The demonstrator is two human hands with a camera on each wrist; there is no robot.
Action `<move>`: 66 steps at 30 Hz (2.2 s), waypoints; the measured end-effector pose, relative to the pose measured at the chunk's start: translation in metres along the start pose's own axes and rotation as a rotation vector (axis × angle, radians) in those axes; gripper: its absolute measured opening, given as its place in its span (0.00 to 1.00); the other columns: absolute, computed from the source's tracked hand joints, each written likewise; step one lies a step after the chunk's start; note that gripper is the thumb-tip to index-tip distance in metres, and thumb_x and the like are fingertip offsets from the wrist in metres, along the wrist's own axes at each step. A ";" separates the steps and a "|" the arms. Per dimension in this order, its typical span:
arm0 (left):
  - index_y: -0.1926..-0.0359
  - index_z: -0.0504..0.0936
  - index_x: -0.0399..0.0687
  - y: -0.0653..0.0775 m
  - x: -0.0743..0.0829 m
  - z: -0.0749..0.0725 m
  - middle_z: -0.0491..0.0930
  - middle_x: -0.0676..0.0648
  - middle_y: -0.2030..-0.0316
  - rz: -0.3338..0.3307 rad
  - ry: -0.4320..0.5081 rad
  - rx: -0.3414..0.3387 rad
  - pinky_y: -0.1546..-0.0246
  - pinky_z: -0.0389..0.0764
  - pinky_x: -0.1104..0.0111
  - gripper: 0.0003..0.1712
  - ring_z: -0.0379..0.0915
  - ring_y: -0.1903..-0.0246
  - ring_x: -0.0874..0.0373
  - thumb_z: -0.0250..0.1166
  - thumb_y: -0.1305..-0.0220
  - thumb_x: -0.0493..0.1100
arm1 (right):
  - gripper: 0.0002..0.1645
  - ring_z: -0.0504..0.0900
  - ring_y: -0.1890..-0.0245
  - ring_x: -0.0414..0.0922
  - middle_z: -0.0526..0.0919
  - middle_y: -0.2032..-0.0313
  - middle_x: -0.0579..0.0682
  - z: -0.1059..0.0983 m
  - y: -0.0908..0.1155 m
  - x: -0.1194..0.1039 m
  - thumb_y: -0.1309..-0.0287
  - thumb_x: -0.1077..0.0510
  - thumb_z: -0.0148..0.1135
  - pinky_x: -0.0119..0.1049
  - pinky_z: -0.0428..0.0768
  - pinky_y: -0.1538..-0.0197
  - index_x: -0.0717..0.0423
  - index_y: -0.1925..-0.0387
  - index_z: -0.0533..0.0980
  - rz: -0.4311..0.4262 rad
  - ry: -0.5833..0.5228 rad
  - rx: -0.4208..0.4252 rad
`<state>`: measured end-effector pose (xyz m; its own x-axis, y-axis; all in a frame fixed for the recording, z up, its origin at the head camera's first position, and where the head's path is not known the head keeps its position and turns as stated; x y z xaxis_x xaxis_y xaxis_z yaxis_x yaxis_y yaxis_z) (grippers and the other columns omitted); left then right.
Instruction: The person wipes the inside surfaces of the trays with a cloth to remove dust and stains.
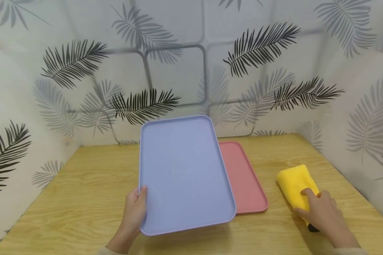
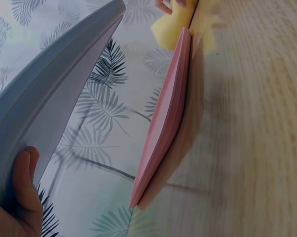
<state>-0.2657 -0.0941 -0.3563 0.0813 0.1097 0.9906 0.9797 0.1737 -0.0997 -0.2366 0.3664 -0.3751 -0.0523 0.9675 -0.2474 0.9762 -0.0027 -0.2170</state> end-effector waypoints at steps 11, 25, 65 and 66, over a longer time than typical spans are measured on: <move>0.54 0.69 0.22 0.002 0.003 0.004 0.74 0.42 0.74 0.023 0.034 -0.038 0.75 0.74 0.67 0.18 0.71 0.75 0.57 0.40 0.31 0.36 | 0.41 0.59 0.67 0.72 0.51 0.68 0.78 0.017 0.002 0.003 0.61 0.51 0.71 0.56 0.68 0.73 0.66 0.57 0.55 0.008 -0.141 -0.106; 0.56 0.69 0.22 0.003 0.002 0.005 0.74 0.42 0.75 0.018 0.038 -0.031 0.75 0.74 0.67 0.18 0.71 0.76 0.57 0.40 0.31 0.35 | 0.36 0.64 0.73 0.67 0.54 0.70 0.75 0.020 0.000 0.004 0.59 0.60 0.69 0.53 0.67 0.74 0.66 0.57 0.53 -0.014 -0.117 -0.132; 0.56 0.69 0.22 0.013 0.002 0.001 0.75 0.41 0.74 0.047 0.052 -0.004 0.75 0.75 0.66 0.17 0.73 0.74 0.55 0.41 0.32 0.35 | 0.27 0.65 0.70 0.57 0.70 0.66 0.67 -0.071 -0.040 -0.153 0.59 0.66 0.69 0.45 0.60 0.69 0.73 0.59 0.65 -0.206 -0.311 0.389; 0.56 0.69 0.22 0.013 0.003 0.000 0.75 0.41 0.74 0.050 0.050 -0.003 0.75 0.75 0.66 0.17 0.73 0.75 0.55 0.42 0.32 0.35 | 0.27 0.65 0.70 0.56 0.70 0.66 0.66 -0.073 -0.041 -0.161 0.59 0.66 0.68 0.45 0.60 0.69 0.73 0.59 0.65 -0.217 -0.320 0.395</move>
<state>-0.2530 -0.0911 -0.3551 0.1391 0.0693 0.9878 0.9747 0.1668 -0.1490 -0.2528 0.2296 -0.2576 -0.3651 0.8316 -0.4185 0.7857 0.0342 -0.6176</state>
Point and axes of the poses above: each hand's wrist, its own y-axis away from the middle knuckle, its own z-axis out of the palm, x = y × z, the point moved 10 cm from there along -y, towards the middle knuckle
